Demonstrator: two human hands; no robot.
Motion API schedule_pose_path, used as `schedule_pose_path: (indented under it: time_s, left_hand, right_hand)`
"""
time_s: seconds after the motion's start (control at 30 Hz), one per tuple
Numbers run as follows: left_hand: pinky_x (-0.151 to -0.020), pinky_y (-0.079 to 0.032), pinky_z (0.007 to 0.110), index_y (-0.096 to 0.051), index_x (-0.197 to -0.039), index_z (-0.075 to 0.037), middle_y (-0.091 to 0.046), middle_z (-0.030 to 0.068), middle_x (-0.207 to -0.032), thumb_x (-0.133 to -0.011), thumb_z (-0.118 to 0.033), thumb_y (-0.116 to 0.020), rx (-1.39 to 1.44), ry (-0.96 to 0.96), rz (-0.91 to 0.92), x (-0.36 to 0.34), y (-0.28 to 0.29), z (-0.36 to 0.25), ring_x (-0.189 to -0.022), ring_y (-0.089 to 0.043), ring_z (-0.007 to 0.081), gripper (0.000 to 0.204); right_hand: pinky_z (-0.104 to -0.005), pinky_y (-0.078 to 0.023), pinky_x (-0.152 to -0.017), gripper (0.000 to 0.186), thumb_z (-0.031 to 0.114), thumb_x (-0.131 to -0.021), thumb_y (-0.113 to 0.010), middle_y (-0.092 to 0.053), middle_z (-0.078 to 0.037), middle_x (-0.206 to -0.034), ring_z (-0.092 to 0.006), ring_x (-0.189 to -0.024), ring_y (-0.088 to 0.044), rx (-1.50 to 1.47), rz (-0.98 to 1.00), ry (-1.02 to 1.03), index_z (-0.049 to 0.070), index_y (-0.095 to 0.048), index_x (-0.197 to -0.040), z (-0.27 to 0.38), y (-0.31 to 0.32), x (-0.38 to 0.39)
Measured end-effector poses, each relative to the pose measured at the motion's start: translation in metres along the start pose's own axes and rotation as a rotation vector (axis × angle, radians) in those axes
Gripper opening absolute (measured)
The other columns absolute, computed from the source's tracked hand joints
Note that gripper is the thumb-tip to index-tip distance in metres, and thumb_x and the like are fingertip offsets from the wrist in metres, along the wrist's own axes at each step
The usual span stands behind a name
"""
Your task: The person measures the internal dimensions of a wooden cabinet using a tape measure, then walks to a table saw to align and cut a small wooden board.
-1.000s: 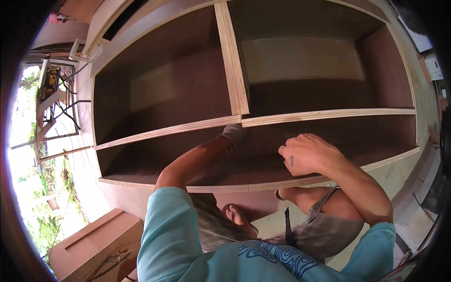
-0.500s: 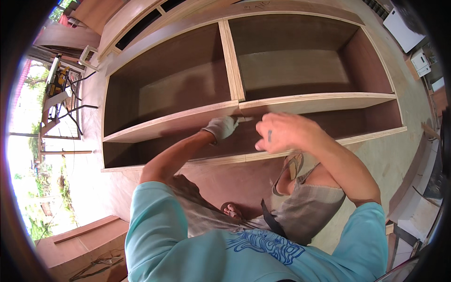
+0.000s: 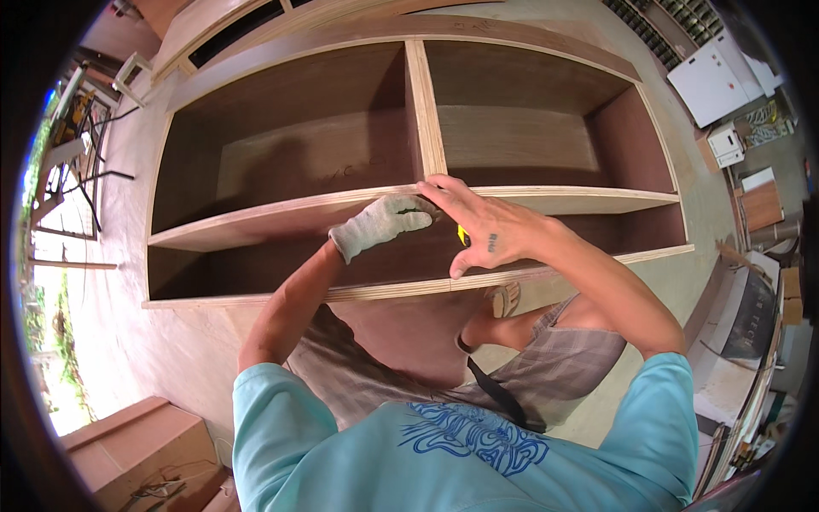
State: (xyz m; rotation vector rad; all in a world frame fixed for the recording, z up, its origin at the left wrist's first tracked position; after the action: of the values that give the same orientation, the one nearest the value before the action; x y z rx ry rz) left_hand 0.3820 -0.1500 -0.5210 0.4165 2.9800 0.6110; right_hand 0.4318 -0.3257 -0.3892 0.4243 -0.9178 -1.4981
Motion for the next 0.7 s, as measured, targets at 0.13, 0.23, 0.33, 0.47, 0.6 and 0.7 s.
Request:
schedule_pose_path:
  time_s: [0.13, 0.23, 0.33, 0.47, 0.6, 0.7]
  left_hand:
    - [-0.099, -0.05, 0.037, -0.066, -0.129, -0.001, -0.073, 0.0088, -0.12, -0.094, -0.031, -0.076, 0.21, 0.043, -0.017, -0.001, 0.008, -0.011, -0.108, -0.061, 0.0143, 0.048]
    - [-0.094, -0.053, 0.035, -0.064, -0.131, -0.002, -0.073, 0.0089, -0.117, -0.094, -0.027, -0.076, 0.111, -0.003, 0.004, 0.009, 0.015, 0.005, -0.107, -0.063, 0.0145, 0.047]
    - [-0.092, -0.054, 0.033, -0.065, -0.126, 0.0, -0.072, 0.0078, -0.111, -0.092, -0.017, -0.077, 0.351, 0.014, -0.017, 0.005, 0.006, 0.004, -0.103, -0.062, 0.0137, 0.04]
    - [-0.09, -0.054, 0.034, -0.067, -0.121, 0.001, -0.071, 0.0085, -0.114, -0.09, -0.018, -0.079, 0.323, 0.102, 0.081, 0.005, 0.007, 0.003, -0.103, -0.062, 0.0144, 0.038]
    - [-0.094, -0.053, 0.037, -0.067, -0.123, -0.002, -0.069, 0.0114, -0.118, -0.086, -0.021, -0.082, 0.188, -0.077, 0.012, -0.002, 0.006, -0.014, -0.107, -0.064, 0.0207, 0.044]
    - [-0.1, -0.051, 0.041, -0.07, -0.121, -0.006, -0.067, 0.0127, -0.124, -0.088, -0.023, -0.078, 0.231, -0.115, -0.022, 0.0, 0.004, 0.0, -0.116, -0.062, 0.0271, 0.038]
  right_hand:
    - [-0.0483, -0.05, -0.101, 0.123, 0.031, -0.068, -0.092, -0.023, -0.017, -0.161, -0.0402, -0.121, -0.058, 0.123, -0.102, 0.19, 0.01, -0.015, -0.162, 0.0, -0.024, -0.016]
    - [-0.0483, -0.05, -0.1, 0.122, 0.03, -0.069, -0.091, -0.024, -0.016, -0.159, -0.0395, -0.119, -0.059, 0.122, -0.112, 0.192, 0.009, -0.015, -0.162, 0.002, -0.033, -0.026]
    - [-0.048, -0.05, -0.1, 0.121, 0.034, -0.071, -0.09, -0.026, -0.02, -0.158, -0.0424, -0.118, -0.059, 0.107, -0.106, 0.184, 0.008, -0.015, -0.162, -0.005, -0.037, -0.037]
    - [-0.0498, -0.049, -0.103, 0.118, 0.04, -0.075, -0.087, -0.032, -0.024, -0.153, -0.0466, -0.119, -0.058, 0.114, -0.104, 0.118, 0.009, -0.014, -0.162, -0.014, -0.04, -0.046]
    - [-0.0508, -0.047, -0.109, 0.119, 0.045, -0.075, -0.087, -0.028, -0.028, -0.153, -0.0499, -0.131, -0.05, 0.146, -0.142, 0.165, 0.008, -0.015, -0.162, -0.022, -0.05, -0.045]
    - [-0.0523, -0.046, -0.112, 0.119, 0.049, -0.075, -0.086, -0.016, -0.032, -0.16, -0.0524, -0.132, -0.049, 0.203, -0.127, 0.055, 0.01, -0.015, -0.162, -0.012, -0.052, -0.05]
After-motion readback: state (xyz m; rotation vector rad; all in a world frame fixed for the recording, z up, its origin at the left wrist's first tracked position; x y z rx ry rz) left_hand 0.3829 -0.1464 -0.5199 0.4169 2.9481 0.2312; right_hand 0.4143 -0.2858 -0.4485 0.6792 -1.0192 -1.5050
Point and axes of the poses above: each hand's wrist, its own x-axis away from the middle knuckle, its own y-axis out of the back of the hand, z = x × y, the point moved 5 cm from there along -x, towards the middle knuckle
